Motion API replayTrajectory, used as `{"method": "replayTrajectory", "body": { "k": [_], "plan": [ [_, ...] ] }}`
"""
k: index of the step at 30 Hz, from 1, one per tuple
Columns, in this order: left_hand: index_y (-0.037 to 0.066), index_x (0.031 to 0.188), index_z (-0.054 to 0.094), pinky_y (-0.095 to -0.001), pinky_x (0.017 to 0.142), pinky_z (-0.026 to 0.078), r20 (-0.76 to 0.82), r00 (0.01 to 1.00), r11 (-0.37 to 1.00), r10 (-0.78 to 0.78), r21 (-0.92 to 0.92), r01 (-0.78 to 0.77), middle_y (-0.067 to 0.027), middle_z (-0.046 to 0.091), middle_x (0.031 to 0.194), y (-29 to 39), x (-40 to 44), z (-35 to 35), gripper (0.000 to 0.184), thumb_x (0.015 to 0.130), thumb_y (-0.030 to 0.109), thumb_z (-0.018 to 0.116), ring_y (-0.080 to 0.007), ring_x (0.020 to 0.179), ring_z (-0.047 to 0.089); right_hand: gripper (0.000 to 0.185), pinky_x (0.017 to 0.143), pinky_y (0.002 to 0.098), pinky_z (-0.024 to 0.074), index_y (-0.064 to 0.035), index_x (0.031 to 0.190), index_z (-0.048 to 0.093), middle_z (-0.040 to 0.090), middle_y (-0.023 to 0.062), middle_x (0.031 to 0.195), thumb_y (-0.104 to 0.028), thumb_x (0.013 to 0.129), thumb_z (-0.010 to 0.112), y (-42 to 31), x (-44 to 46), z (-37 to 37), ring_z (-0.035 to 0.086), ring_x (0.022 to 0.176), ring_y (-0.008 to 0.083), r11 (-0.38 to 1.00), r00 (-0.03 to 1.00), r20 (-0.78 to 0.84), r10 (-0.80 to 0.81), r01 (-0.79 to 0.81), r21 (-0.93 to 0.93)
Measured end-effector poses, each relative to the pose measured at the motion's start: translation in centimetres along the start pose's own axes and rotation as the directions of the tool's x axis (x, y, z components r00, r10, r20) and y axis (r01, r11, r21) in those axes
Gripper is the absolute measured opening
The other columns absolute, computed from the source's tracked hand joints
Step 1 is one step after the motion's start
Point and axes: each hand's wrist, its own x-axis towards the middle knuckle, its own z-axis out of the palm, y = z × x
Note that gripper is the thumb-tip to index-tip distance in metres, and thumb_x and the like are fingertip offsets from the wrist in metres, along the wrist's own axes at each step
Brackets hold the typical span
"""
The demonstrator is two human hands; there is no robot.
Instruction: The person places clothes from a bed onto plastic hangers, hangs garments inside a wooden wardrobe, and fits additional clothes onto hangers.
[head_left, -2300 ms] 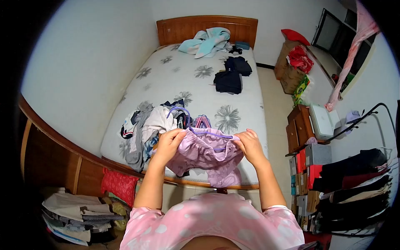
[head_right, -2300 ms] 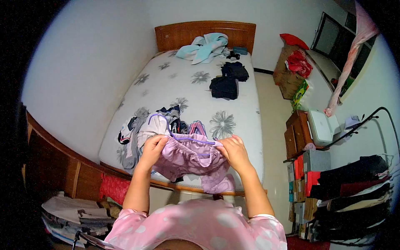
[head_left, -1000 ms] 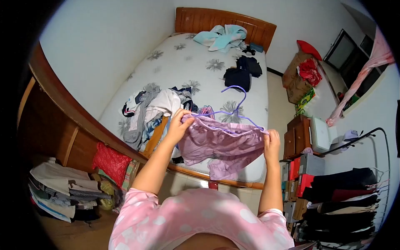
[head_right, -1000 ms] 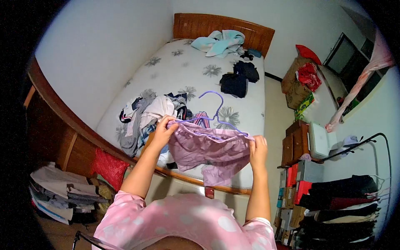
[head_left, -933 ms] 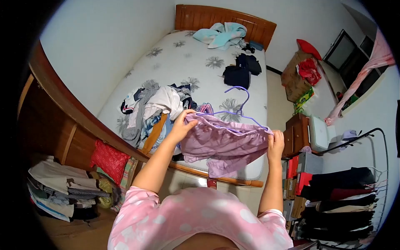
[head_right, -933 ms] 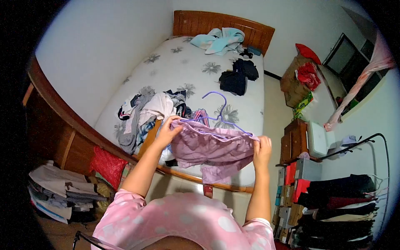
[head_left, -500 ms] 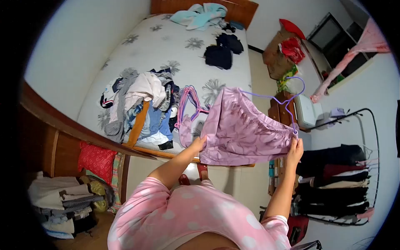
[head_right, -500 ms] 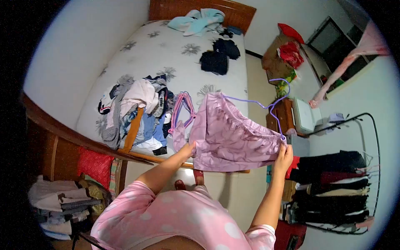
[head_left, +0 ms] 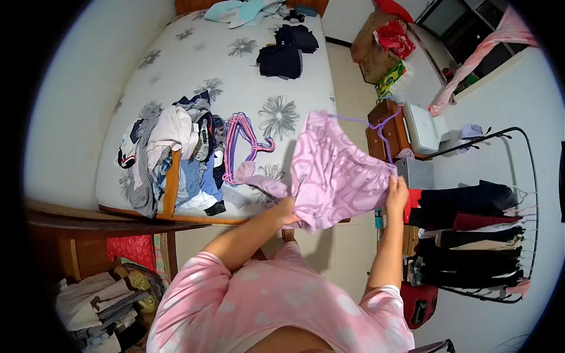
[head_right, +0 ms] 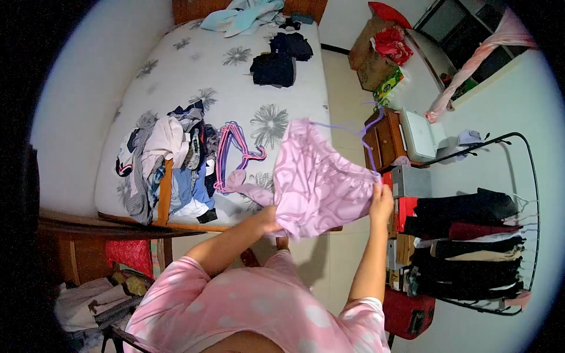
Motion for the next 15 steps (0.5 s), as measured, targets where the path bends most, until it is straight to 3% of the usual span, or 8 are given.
{"method": "replayTrajectory", "body": {
  "k": [2, 4, 5, 8, 11, 15],
  "plan": [
    [0.003, 0.113, 0.057, -0.0368, 0.087, 0.049, -0.039, 0.998, 0.976, -0.054, 0.207, 0.06, -0.0093, 0.061, 0.11, -0.6, 1.6, -3.2, 0.03, 0.09, 0.022, 0.053, -0.0222, 0.1, 0.059, 0.03, 0.064, 0.0452, 0.0418, 0.0012, 0.078, 0.052, 0.055, 0.0239, 0.076, -0.026, 0.091, 0.054, 0.0, 1.1, 2.5, 0.052, 0.07, 0.0414, 0.997, 0.987, 0.15, 0.055, -0.047, -0.057],
    [0.005, 0.11, 0.059, -0.0359, 0.086, 0.05, -0.434, 0.87, 0.941, -0.235, 0.12, 0.315, -0.0079, 0.062, 0.108, 0.9, 0.2, 5.0, 0.027, 0.089, 0.022, 0.056, -0.0208, 0.099, 0.059, 0.03, 0.066, 0.0475, 0.0426, 0.0001, 0.082, 0.055, 0.058, 0.0238, 0.081, -0.028, 0.09, 0.054, 1.8, 2.2, 5.5, 0.055, 0.075, 0.043, 0.986, 0.971, 0.228, 0.077, -0.04, -0.163],
    [0.007, 0.107, 0.06, -0.0328, 0.08, 0.052, -0.314, 0.905, 0.957, -0.287, -0.063, 0.282, -0.0064, 0.062, 0.106, 0.1, 1.8, 2.1, 0.026, 0.085, 0.021, 0.064, -0.0184, 0.095, 0.061, 0.03, 0.068, 0.0492, 0.043, -0.0008, 0.082, 0.056, 0.059, 0.0236, 0.084, -0.029, 0.089, 0.054, 2.6, 2.8, 7.4, 0.056, 0.079, 0.0434, 0.983, 0.959, 0.28, 0.053, -0.001, -0.183],
    [0.007, 0.107, 0.06, -0.0314, 0.076, 0.053, -0.404, 0.865, 0.954, -0.297, -0.095, 0.283, -0.0054, 0.063, 0.105, 3.3, 4.7, 5.8, 0.028, 0.084, 0.022, 0.065, -0.018, 0.093, 0.061, 0.03, 0.069, 0.0479, 0.0435, -0.0018, 0.082, 0.056, 0.059, 0.0225, 0.085, -0.031, 0.088, 0.056, 5.9, 5.5, 13.4, 0.055, 0.079, 0.043, 0.992, 0.909, 0.415, 0.034, 0.02, -0.125],
    [0.005, 0.105, 0.061, -0.0339, 0.07, 0.054, -0.556, 0.818, 0.988, -0.151, -0.055, 0.145, -0.007, 0.064, 0.101, 3.4, 8.4, -4.0, 0.025, 0.085, 0.021, 0.062, -0.0193, 0.086, 0.063, 0.029, 0.07, 0.0465, 0.0443, -0.0018, 0.083, 0.056, 0.059, 0.0217, 0.087, -0.03, 0.089, 0.055, 8.9, 8.1, 19.7, 0.056, 0.081, 0.042, 0.996, 0.842, 0.54, 0.007, 0.042, -0.079],
    [0.005, 0.102, 0.062, -0.0374, 0.062, 0.055, -0.625, 0.773, 0.993, -0.107, -0.034, 0.11, -0.0071, 0.066, 0.094, 5.7, 8.7, -11.6, 0.022, 0.087, 0.02, 0.057, -0.0219, 0.078, 0.065, 0.033, 0.063, 0.0446, 0.0426, -0.0003, 0.078, 0.054, 0.056, 0.0222, 0.073, -0.031, 0.089, 0.055, 14.4, 9.9, 28.6, 0.053, 0.07, 0.0418, 0.996, 0.874, 0.477, -0.088, 0.081, 0.034]
  ]
}}
